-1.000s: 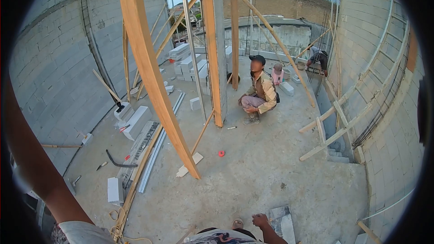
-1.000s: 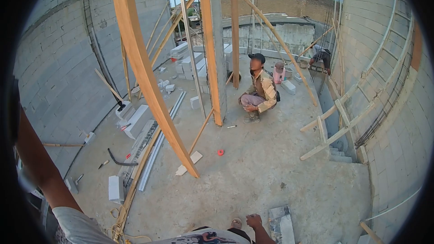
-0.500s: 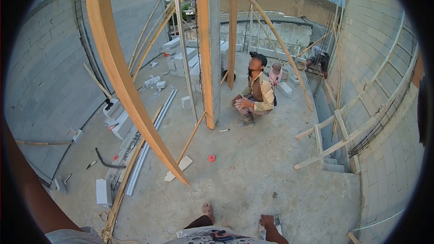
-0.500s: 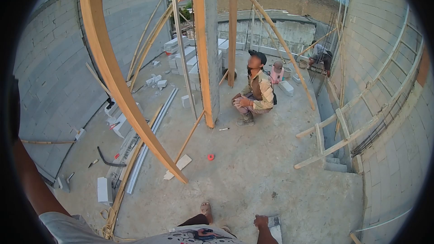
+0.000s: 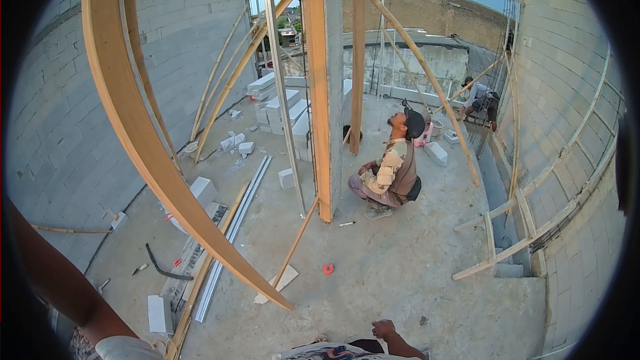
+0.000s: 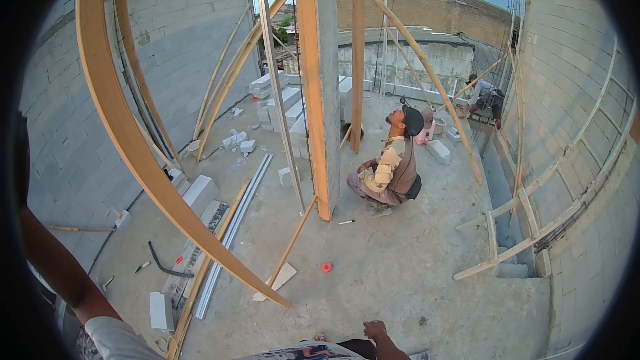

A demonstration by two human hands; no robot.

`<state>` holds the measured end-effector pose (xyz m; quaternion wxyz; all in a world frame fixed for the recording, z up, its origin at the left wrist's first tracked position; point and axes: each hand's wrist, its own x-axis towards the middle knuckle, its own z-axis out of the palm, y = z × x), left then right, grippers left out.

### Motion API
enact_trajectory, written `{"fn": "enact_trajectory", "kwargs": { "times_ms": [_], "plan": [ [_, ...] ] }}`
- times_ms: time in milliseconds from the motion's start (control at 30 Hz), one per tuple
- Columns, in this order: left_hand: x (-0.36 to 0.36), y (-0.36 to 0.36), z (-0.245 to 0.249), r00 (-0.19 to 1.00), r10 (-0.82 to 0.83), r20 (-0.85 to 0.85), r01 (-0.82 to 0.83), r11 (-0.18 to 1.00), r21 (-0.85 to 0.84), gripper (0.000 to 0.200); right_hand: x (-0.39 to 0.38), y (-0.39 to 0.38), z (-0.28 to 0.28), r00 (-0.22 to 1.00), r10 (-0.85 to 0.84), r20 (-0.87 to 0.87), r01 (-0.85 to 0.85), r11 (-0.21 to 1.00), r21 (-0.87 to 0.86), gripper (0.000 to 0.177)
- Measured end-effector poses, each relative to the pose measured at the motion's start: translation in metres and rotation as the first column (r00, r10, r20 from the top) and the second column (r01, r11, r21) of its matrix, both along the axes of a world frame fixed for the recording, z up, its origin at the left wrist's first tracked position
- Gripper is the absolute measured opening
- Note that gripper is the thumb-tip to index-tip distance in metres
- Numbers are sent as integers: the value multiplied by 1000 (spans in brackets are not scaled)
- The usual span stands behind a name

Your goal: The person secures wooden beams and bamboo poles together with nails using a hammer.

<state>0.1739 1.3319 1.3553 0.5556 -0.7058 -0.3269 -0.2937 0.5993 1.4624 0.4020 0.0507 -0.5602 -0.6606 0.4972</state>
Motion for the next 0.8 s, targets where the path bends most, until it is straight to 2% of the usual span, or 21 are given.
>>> {"fn": "enact_trajectory", "kwargs": {
  "times_ms": [33, 67, 100, 133, 200, 233, 267, 300, 333, 400, 433, 500, 533, 600, 633, 700, 733, 767, 800],
  "plan": [
    [-10, 30, -1, 996, -85, -1, 85, 989, 122, 51, 1, 14, 5, 996, -87, -20, 87, 996, -26, 30],
    [-23, 58, -1, 985, -171, -14, 169, 955, 245, 45, 1, 27, 4, 996, -83, -30, 83, 996, -16, 30],
    [-32, 66, -2, 991, -123, 53, 108, 966, 235, 46, 7, 40, -3, 1000, -7, -6, 7, 999, 34, 30],
    [-34, 79, -4, 992, -118, 47, 103, 963, 251, 46, 17, 54, -14, 997, 70, 26, -72, 994, 86, 31],
    [-35, 106, -5, 931, -202, 304, 117, 954, 277, 49, 38, 77, -63, 963, 260, 78, -271, 936, 226, 31],
    [-40, 113, -1, 934, -194, 299, 106, 952, 286, 49, 45, 79, -7, 960, 270, 77, -281, 930, 236, 31],
    [-50, 120, 4, 920, -184, 346, 92, 959, 267, 49, 23, 90, 64, 605, 495, 623, -663, 747, 50, 28],
    [-54, 126, 6, 902, -173, 395, 77, 966, 247, 49, 47, 93, 57, 600, 499, 625, -672, 739, 55, 28],
    [-50, 133, 5, 905, -163, 393, 65, 965, 252, 49, 58, 90, 47, 661, 466, 588, -611, 789, 62, 28],
    [-39, 145, 4, 951, 78, 300, -199, 894, 401, 45, 91, 118, 37, 766, 393, 509, -488, 871, 62, 28],
    [-36, 151, 5, 949, 95, 301, -219, 886, 408, 45, 106, 133, 34, 810, 351, 470, -426, 903, 59, 28],
    [-38, 165, 9, 901, -80, 426, -122, 897, 426, 42, 125, 167, 45, 889, 259, 379, -292, 956, 33, 28],
    [-37, 170, 12, 904, -66, 422, -134, 894, 427, 42, 133, 182, 46, 921, 206, 332, -222, 975, 11, 28],
    [-39, 173, 17, 862, 56, 504, -320, 832, 454, 40, 141, 230, 49, 968, 84, 237, -80, 996, -27, 28],
    [-54, 171, 20, 865, 65, 498, -330, 821, 466, 40, 143, 254, 47, 982, 22, 189, -12, 999, -52, 29],
    [-100, 161, 26, 773, 316, 550, -581, 699, 416, 39, 142, 289, 46, 989, -104, 103, 117, 985, -130, 29],
    [-104, 161, 28, 699, 428, 573, -690, 615, 381, 42, 174, 314, -71, 983, -171, 69, 181, 967, -179, 30],
    [-85, 169, 27, 696, 437, 570, -695, 610, 381, 42, 177, 334, -78, 975, -34, 221, 22, 998, 57, 29],
    [-51, 182, 24, 772, 283, 569, -558, 729, 395, 38, 174, 364, -55, 919, 57, 391, -170, 950, 261, 28]
  ]
}}
